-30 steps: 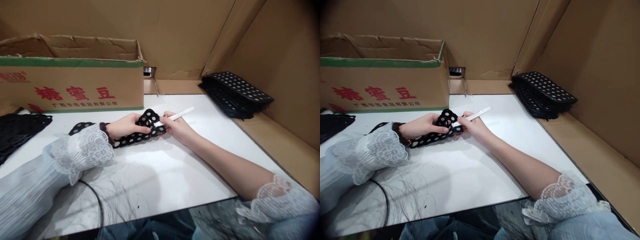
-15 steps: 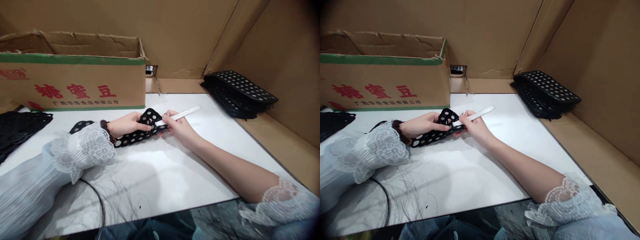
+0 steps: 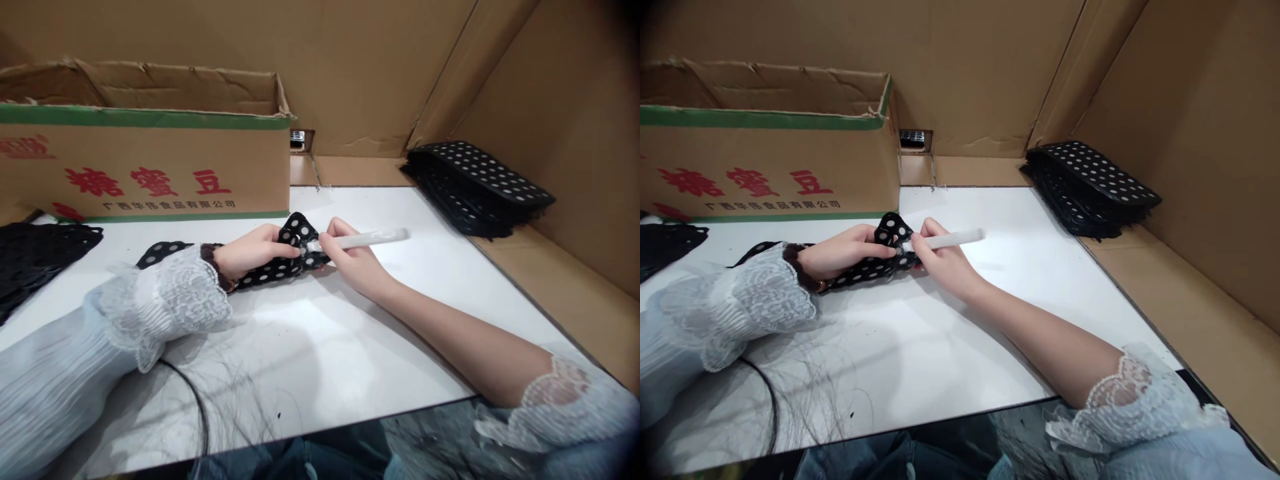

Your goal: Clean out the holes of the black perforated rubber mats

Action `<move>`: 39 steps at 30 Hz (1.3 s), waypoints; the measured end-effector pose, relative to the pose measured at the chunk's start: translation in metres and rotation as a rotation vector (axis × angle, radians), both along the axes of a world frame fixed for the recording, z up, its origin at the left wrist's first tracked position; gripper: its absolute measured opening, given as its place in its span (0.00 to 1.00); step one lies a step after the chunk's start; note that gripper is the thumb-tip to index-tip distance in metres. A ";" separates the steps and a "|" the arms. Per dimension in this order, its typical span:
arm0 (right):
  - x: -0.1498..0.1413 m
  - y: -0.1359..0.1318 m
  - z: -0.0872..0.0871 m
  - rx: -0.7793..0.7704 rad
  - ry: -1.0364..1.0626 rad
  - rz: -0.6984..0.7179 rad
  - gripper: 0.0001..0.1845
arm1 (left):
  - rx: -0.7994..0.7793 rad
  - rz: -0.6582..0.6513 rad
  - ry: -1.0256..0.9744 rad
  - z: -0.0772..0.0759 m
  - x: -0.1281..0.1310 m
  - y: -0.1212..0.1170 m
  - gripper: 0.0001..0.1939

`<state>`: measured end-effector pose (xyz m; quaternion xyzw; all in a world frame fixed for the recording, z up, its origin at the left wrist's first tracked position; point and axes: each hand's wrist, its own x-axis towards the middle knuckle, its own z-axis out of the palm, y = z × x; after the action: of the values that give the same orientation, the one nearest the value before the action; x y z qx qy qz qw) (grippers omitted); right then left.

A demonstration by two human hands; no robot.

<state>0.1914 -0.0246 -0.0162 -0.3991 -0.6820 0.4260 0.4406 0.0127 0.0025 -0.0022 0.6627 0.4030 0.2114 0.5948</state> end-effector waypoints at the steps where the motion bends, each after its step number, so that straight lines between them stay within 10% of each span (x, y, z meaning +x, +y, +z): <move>1: 0.000 -0.001 0.001 0.040 -0.048 0.002 0.11 | 0.021 0.017 0.009 0.000 0.001 -0.001 0.10; 20: -0.010 0.006 -0.006 0.268 -0.290 -0.116 0.09 | 0.114 0.063 0.033 -0.007 0.000 0.001 0.09; 29: 0.011 0.011 0.004 -0.191 -0.054 0.189 0.11 | 0.152 0.033 0.082 -0.004 -0.002 0.002 0.10; 39: 0.010 0.011 0.007 -0.242 0.105 0.229 0.11 | 0.299 -0.120 0.120 0.004 0.009 -0.005 0.18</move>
<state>0.2016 -0.0139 -0.0093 -0.3461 -0.6428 0.5725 0.3730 0.0215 -0.0027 0.0020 0.7781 0.3617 0.1932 0.4758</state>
